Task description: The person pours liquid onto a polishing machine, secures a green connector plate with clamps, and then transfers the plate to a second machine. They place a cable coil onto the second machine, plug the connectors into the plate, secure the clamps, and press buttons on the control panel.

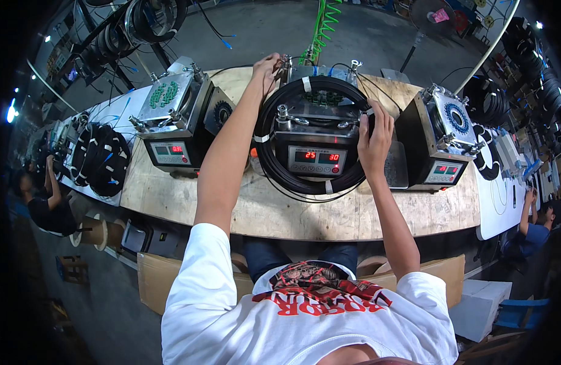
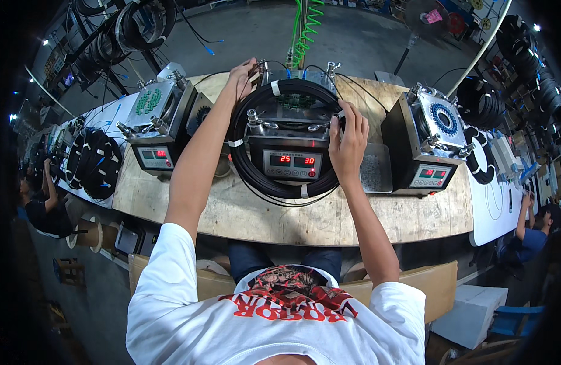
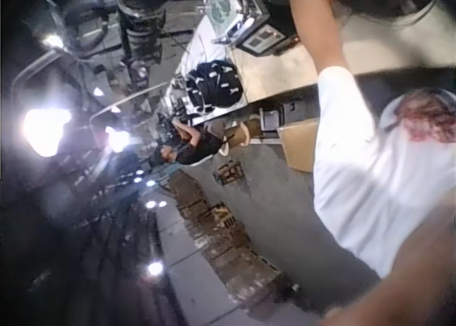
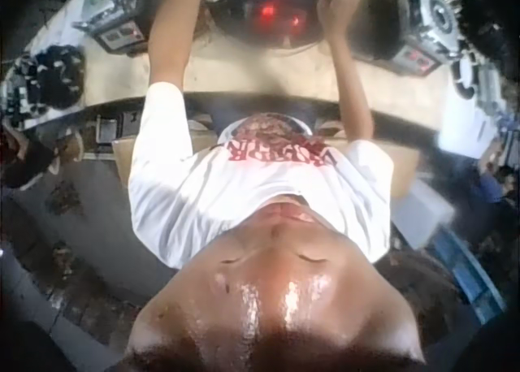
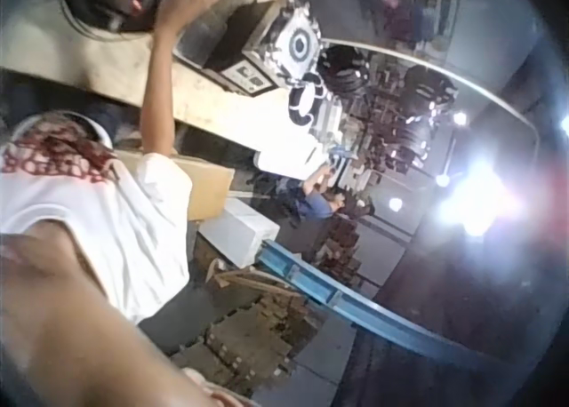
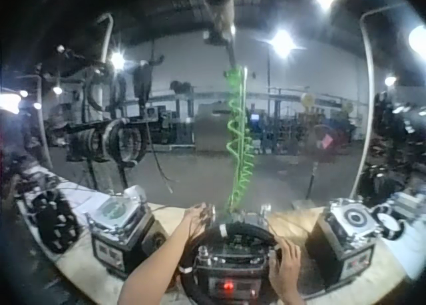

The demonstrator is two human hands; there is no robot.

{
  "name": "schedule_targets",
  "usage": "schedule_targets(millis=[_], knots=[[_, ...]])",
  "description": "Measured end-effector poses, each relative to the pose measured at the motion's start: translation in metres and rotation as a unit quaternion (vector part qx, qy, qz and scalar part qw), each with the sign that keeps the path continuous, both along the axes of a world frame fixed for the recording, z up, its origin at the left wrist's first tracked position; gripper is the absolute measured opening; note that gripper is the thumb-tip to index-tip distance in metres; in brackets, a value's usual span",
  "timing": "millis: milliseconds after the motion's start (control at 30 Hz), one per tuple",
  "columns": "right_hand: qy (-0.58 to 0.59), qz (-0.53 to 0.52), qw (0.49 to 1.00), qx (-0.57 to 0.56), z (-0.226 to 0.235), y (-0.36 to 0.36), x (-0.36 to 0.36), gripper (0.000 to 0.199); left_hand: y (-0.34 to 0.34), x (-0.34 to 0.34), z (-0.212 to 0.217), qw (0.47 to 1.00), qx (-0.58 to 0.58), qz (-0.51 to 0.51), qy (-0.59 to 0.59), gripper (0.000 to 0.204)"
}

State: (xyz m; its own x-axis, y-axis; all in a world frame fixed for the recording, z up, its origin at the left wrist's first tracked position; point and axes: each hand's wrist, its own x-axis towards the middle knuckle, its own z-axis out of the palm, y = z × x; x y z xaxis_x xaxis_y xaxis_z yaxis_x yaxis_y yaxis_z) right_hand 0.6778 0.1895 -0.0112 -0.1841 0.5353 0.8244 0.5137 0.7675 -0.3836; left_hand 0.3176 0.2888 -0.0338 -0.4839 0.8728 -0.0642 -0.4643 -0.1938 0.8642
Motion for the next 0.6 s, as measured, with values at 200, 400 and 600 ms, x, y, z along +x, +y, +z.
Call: schedule_targets(millis=[200,400,600], knots=[[-0.007,-0.001,1.000,-0.007,-0.001,-0.001,0.004,0.032,-0.066,0.040,0.053,0.942,-0.057,0.077,0.321,0.033],[-0.013,-0.012,1.000,0.000,-0.002,0.004,0.007,0.031,-0.168,0.115,0.044,0.805,0.154,0.151,0.553,0.027],[-0.006,-0.010,1.000,-0.011,-0.010,-0.001,0.007,0.032,-0.201,0.137,0.028,0.606,0.136,0.169,0.766,0.040]])
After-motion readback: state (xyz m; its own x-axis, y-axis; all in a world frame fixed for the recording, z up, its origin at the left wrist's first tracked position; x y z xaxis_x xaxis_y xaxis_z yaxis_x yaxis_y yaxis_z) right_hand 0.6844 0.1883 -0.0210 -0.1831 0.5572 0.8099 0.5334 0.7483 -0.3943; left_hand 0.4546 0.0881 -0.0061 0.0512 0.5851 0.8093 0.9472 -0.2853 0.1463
